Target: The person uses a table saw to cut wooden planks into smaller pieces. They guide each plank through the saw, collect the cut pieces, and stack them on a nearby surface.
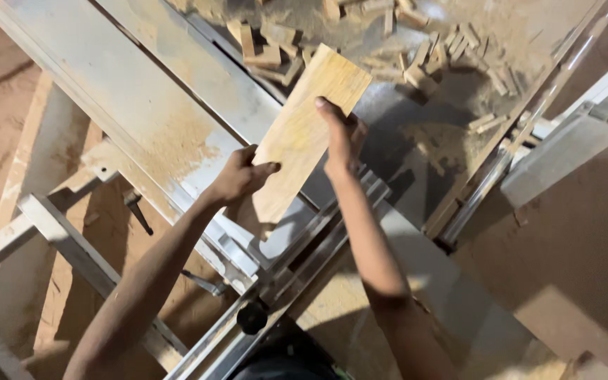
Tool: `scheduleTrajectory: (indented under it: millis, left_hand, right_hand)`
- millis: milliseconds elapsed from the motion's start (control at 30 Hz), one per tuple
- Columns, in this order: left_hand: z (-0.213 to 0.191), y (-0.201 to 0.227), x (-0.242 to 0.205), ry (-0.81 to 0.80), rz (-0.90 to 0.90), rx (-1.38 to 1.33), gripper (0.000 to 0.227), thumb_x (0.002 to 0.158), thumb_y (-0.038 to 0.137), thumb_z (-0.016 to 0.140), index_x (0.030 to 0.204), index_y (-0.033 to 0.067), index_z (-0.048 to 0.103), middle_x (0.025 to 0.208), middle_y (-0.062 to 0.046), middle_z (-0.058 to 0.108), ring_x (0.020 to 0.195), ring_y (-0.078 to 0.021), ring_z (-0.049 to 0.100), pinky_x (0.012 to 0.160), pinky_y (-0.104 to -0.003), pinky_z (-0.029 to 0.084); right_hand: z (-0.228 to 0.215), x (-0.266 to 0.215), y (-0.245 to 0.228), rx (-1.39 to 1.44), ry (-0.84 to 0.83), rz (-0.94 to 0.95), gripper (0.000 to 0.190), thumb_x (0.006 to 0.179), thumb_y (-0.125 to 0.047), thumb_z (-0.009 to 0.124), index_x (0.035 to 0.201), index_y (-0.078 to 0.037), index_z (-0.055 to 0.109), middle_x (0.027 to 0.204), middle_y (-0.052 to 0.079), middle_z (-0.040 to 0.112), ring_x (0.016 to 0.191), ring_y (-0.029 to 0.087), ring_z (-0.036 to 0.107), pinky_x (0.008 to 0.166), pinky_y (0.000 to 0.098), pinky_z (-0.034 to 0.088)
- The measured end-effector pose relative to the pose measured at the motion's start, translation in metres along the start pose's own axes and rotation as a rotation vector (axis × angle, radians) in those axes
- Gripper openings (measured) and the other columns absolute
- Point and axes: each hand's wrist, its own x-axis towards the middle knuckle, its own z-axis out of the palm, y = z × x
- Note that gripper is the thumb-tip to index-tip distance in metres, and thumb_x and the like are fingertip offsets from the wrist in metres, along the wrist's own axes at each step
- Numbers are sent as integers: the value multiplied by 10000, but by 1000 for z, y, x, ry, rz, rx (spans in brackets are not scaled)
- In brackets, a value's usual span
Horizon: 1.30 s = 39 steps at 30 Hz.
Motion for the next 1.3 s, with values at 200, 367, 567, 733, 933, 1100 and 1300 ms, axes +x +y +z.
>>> scheduleTrajectory:
  millis: [200, 367, 567, 733, 933, 1100, 1300]
  left_hand:
    - [22, -85, 44, -228, 113, 156, 368, 991, 342, 741, 1028, -23, 722, 1004, 0, 690, 839, -72, 621, 723, -269, 531]
    - [37, -89, 42, -298, 42, 771, 394, 967, 449, 671, 956, 59, 727, 1060, -98, 743, 916, -213, 701, 769, -377, 561]
    - [27, -74, 32, -90, 179, 1215, 561, 789, 578, 823, 858, 32, 718, 825, -167, 717, 781, -307, 720, 674, -451, 598]
    - [18, -91, 15, -173, 72, 1087, 271, 670, 119, 763, 935, 80, 722, 858, -149, 741, 830, -315, 742, 747, -413, 616]
    - [15, -76, 8, -231, -206, 1041, 437, 665, 313, 886, 955, 43, 702, 849, -173, 716, 819, -352, 714, 746, -425, 592]
    - [16, -73, 3, -233, -240, 1016, 379, 714, 316, 858, 930, 34, 725, 822, -169, 728, 773, -327, 723, 705, -413, 603]
    - [16, -59, 10, -342, -410, 889, 334, 859, 298, 748, 1115, 88, 702, 751, -109, 703, 577, -193, 666, 457, -328, 549]
  right_hand:
    - [-112, 53, 86, -1048, 110, -704, 563, 853, -288, 880, 1222, 78, 664, 1122, 268, 713, 1017, 400, 688, 891, 426, 538]
    - [-149, 63, 126, -1181, -127, -387, 389, 880, -308, 832, 1110, -4, 753, 1009, 237, 740, 918, 404, 721, 795, 457, 558]
    - [-128, 64, 114, -1111, -370, -238, 342, 959, -311, 742, 1015, 26, 740, 909, 231, 725, 857, 379, 736, 757, 458, 556]
    - [-120, 60, 110, -1217, -332, -209, 374, 999, -345, 733, 951, 26, 741, 886, 240, 716, 847, 407, 716, 765, 481, 543]
    - [-115, 63, 111, -1418, -299, -129, 458, 998, -434, 749, 904, 14, 747, 843, 251, 703, 815, 463, 673, 776, 530, 506]
    - [-128, 64, 121, -1446, -392, -298, 474, 1008, -441, 746, 822, -5, 735, 786, 209, 707, 757, 455, 632, 754, 544, 480]
    - [-124, 67, 111, -1331, -440, 26, 646, 979, -522, 755, 712, 46, 602, 641, 204, 576, 610, 348, 552, 714, 505, 474]
